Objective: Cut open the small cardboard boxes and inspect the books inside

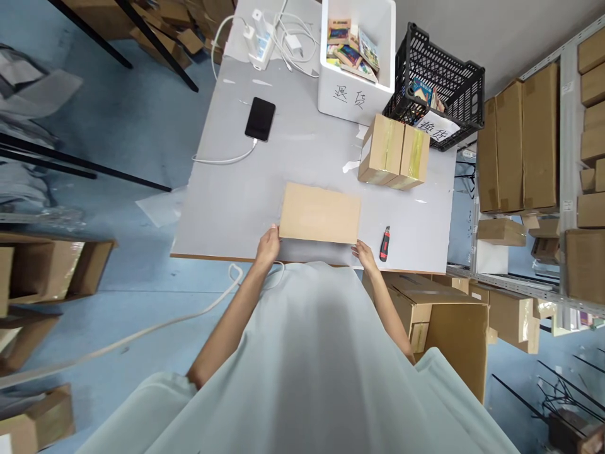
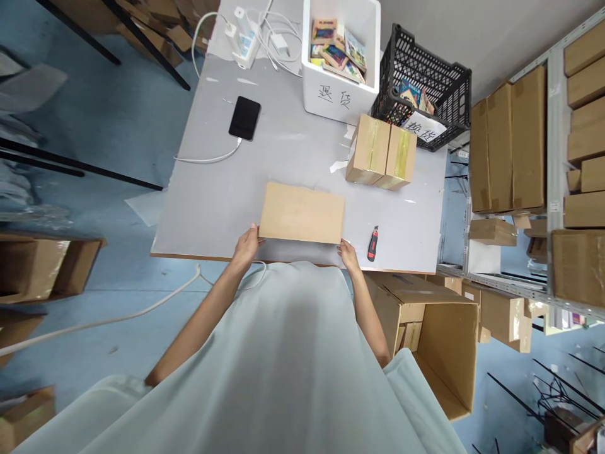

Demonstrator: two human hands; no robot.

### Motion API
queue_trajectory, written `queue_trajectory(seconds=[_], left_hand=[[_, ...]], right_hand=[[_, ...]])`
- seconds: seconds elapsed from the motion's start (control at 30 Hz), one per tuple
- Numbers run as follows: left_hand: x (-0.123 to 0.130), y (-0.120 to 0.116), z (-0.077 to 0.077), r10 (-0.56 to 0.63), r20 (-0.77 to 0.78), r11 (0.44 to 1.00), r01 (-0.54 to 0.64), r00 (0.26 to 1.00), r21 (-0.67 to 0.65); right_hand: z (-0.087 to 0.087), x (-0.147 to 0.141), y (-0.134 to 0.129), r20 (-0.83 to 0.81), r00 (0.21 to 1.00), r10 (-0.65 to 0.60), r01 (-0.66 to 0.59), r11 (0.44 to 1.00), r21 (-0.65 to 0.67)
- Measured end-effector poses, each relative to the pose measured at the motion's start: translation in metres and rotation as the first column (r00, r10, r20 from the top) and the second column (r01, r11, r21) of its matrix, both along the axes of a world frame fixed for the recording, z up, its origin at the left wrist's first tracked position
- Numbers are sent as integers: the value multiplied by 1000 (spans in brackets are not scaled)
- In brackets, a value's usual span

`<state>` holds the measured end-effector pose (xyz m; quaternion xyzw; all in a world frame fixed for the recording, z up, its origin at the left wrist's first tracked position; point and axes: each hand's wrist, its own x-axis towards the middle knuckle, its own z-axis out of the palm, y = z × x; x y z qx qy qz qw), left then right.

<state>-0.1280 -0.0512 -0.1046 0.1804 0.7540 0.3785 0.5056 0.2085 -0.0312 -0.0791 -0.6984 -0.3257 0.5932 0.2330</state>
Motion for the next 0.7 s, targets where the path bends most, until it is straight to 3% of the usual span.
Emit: queue_trajectory(seconds=[0.23, 0.4, 0.57, 0.7], left_hand=[[0, 5, 20, 23, 4, 995, -24, 1000, 94], [-2, 19, 58, 13, -91, 959, 13, 996, 282], [-5, 31, 100, 44, -111, 904, 7, 993, 427], [-7, 31, 108, 65, -78, 911, -27, 995, 412]], right_hand=[[16, 2, 6, 5, 1000, 23, -24, 996, 81], [52, 7, 18, 21, 995, 93, -95, 947, 306], [96, 6, 29, -35, 996, 76, -56, 916, 397], [105, 0, 29, -58, 993, 99, -67, 913, 403]])
